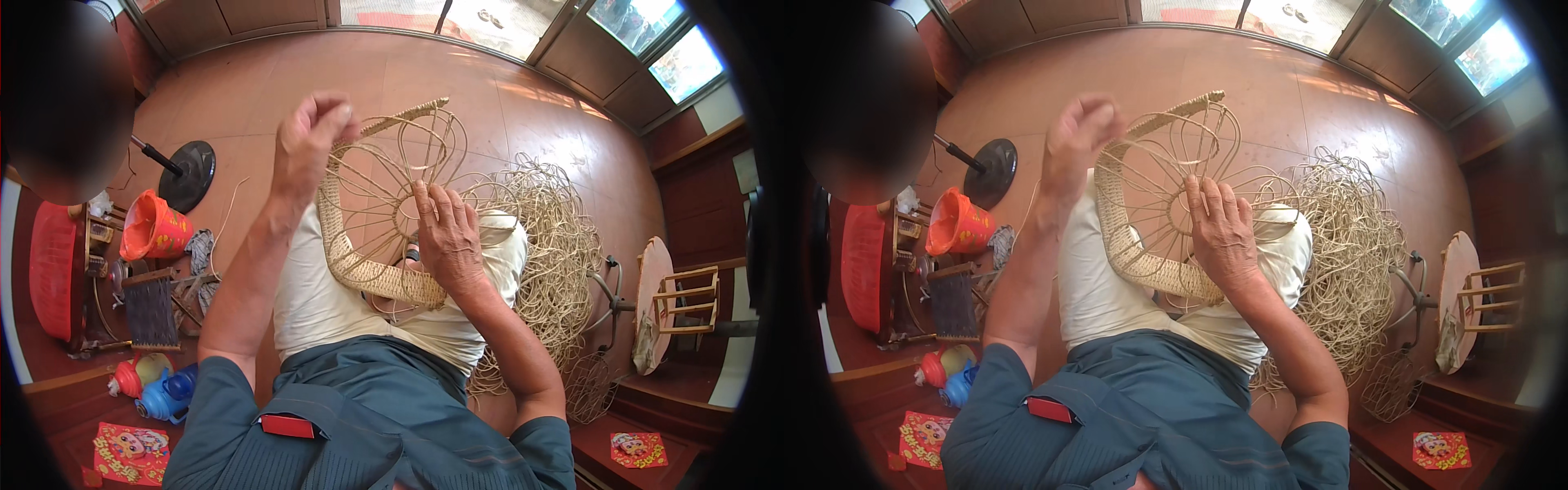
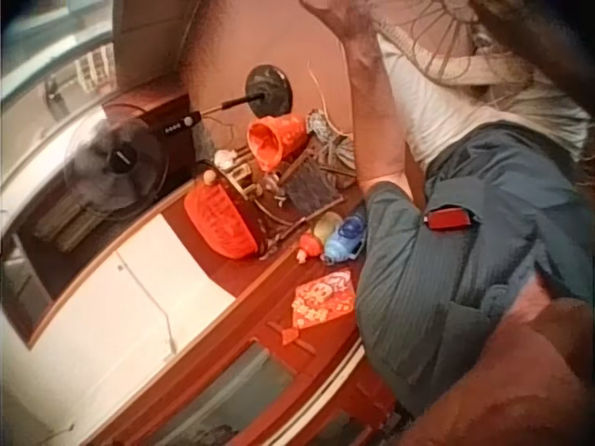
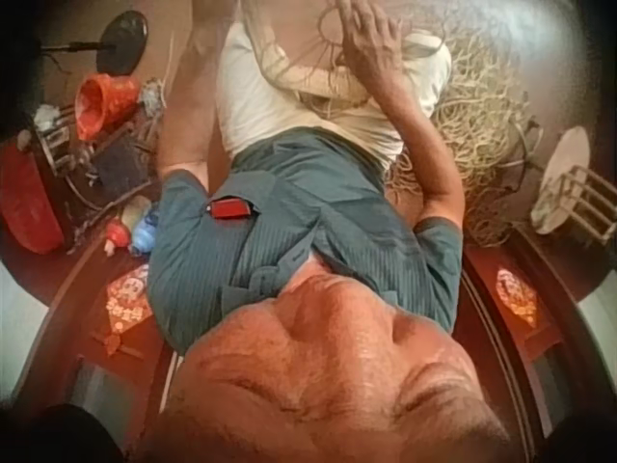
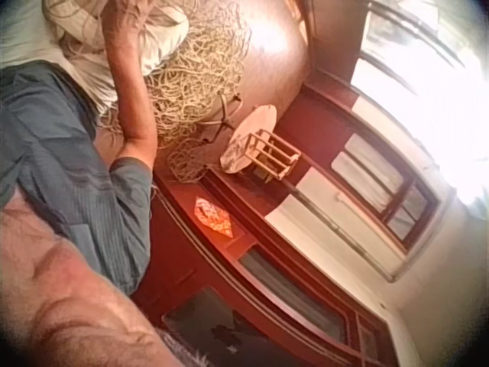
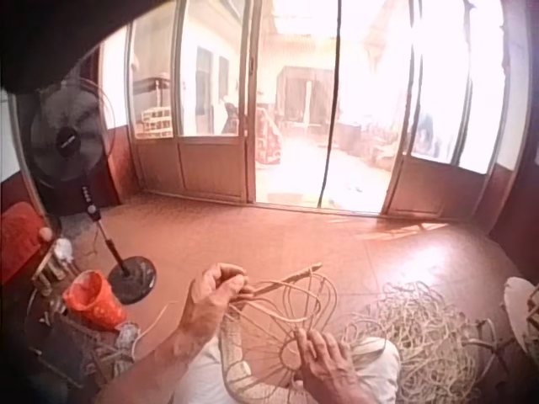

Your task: Manually weaving a basket using thin strips of natural material.

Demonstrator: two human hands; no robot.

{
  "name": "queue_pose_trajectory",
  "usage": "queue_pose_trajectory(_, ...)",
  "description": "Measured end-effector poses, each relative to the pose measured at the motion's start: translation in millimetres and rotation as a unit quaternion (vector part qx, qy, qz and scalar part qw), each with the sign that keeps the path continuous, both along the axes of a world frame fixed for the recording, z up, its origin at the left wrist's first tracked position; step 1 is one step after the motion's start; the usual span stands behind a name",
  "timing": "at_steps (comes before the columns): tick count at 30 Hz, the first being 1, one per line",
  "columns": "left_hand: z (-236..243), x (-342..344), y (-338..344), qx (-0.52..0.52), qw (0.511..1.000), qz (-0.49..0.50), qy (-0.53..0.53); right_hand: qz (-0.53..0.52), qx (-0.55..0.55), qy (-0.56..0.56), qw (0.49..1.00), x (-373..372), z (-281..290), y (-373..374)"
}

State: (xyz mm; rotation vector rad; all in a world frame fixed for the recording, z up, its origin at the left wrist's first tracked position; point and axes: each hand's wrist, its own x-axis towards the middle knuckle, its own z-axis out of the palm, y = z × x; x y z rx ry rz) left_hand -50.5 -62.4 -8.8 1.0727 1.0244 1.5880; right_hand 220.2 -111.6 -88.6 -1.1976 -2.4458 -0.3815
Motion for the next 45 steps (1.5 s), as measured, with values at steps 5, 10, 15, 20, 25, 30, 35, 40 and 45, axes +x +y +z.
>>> queue_pose_trajectory(5, -44.0, 28.5, -32.4, -0.145, 0.97, -0.081, 0.179, 0.007, -0.013, 0.002, 1.0, -1.3, 1.6, -2.1)
queue_pose_trajectory(10, -29.6, 39.8, -35.5, 0.007, 0.863, 0.061, 0.501, 0.006, -0.017, 0.003, 1.0, -0.1, 0.2, -1.3)
queue_pose_trajectory(15, -45.6, 31.4, -18.0, 0.132, 0.785, 0.069, 0.602, 0.007, -0.012, 0.006, 1.0, -1.5, -1.9, -1.5)
queue_pose_trajectory(20, -37.8, 31.5, -3.6, 0.194, 0.748, 0.052, 0.633, 0.004, -0.012, 0.004, 1.0, 1.1, -3.3, 0.4)
queue_pose_trajectory(25, -38.6, 23.0, 6.1, 0.23, 0.716, 0.004, 0.66, -0.001, -0.006, -0.006, 1.0, 0.4, -3.8, -1.5)
queue_pose_trajectory(30, -23.3, 23.5, 25.4, 0.159, 0.766, 0.004, 0.623, 0.004, -0.021, 0.002, 1.0, -1.8, 0.4, -0.4)
queue_pose_trajectory(35, -21.0, 21.7, 31.3, 0.082, 0.817, 0.054, 0.568, 0.003, -0.038, 0.023, 0.999, -3.7, 3.5, 4.3)
queue_pose_trajectory(40, -39.6, 10.5, 9.3, -0.114, 0.993, -0.02, 0.028, -0.002, -0.057, 0.067, 0.996, -6.6, 5.0, 3.9)
queue_pose_trajectory(45, -33.1, 47.1, -10.8, -0.007, 0.957, 0.034, 0.289, -0.001, -0.049, 0.077, 0.996, -6.8, 2.9, 2.1)
